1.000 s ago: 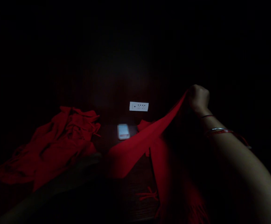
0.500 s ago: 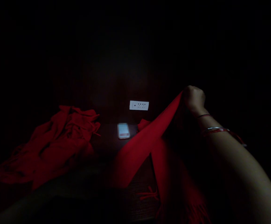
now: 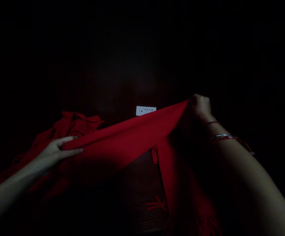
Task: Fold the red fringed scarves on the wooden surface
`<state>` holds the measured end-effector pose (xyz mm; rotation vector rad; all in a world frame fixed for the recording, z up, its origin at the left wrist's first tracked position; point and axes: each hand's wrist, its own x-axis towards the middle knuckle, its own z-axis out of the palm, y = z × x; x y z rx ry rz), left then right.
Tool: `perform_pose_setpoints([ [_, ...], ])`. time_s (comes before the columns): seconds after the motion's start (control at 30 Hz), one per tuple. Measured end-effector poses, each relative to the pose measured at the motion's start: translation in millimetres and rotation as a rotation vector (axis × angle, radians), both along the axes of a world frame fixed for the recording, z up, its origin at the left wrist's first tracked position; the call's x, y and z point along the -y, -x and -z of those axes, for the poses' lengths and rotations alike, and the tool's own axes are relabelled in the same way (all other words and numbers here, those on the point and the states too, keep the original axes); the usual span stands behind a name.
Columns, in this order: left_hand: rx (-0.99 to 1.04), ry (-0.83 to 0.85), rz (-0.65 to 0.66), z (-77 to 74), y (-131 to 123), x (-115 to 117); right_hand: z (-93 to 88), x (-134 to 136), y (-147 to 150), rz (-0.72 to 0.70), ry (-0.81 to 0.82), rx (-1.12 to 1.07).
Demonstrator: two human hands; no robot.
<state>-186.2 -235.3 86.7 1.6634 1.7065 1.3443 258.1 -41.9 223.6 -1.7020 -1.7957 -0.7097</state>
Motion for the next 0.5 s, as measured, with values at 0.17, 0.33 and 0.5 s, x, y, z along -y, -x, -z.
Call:
perform_pose_setpoints([
  [0.17, 0.071, 0.004, 0.025, -28.8, 22.1, -17.9, 3.3, -7.4, 2.0, -0.059, 0.206, 0.080],
  [0.33, -0.096, 0.170, 0.157, -13.1, 33.7, -35.4, 23.6, -18.6, 2.0, -0.120, 0.354, 0.218],
  [0.5, 0.018, 0.209, 0.299, 9.6, 24.0, -28.9, 45.3, -25.2, 0.9, -0.059, 0.385, 0.208],
])
